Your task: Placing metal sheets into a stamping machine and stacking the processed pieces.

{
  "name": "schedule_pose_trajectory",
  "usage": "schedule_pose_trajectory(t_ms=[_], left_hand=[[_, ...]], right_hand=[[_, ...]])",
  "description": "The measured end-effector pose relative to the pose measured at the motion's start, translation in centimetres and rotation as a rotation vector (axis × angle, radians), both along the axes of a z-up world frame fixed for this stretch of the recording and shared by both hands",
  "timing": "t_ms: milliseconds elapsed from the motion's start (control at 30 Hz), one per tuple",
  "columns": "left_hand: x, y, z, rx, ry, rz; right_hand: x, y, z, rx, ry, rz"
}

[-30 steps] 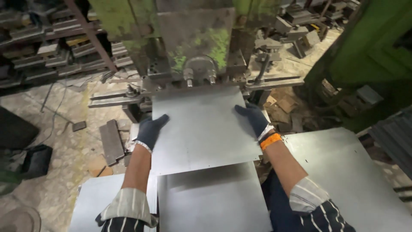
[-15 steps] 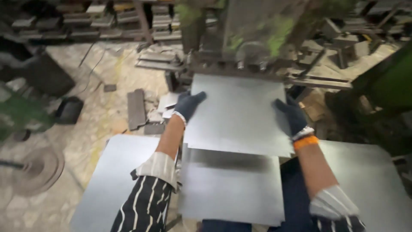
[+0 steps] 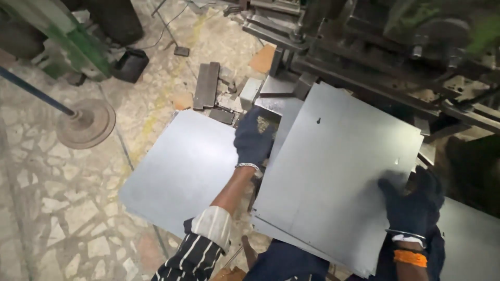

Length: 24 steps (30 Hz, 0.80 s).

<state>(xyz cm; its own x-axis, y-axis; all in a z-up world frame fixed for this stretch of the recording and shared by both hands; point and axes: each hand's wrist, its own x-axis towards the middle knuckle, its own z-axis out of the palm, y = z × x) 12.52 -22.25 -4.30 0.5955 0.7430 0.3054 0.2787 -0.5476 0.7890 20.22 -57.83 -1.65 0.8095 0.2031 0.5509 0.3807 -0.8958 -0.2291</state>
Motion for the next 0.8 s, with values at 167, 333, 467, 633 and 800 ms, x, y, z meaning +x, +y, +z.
schedule_pose_trajectory(t_ms=[167, 333, 467, 633, 800], left_hand=[[-1.5, 6.7, -10.8, 0.440, 0.015, 0.136], [-8.3, 14.2, -19.1, 0.482, 0.262, 0.148], [-15.2, 22.5, -25.3, 0.228, 0.642, 0.428], [-19.4, 32.9, -21.5, 0.131, 1.050, 0.607], [-20.9, 32.8, -11.6, -0.319, 0.702, 0.343]], right_hand=[[-2.1, 8.3, 2.4, -0.049, 0.037, 0.257], [-4.2, 16.1, 2.0, -0.079, 0.092, 0.539], [-5.3, 19.1, 0.8, -0.140, 0.278, 0.527], [-4.7, 19.6, -1.9, -0.070, 0.418, 0.538], [-4.2, 18.4, -3.8, -0.095, 0.302, 0.719]])
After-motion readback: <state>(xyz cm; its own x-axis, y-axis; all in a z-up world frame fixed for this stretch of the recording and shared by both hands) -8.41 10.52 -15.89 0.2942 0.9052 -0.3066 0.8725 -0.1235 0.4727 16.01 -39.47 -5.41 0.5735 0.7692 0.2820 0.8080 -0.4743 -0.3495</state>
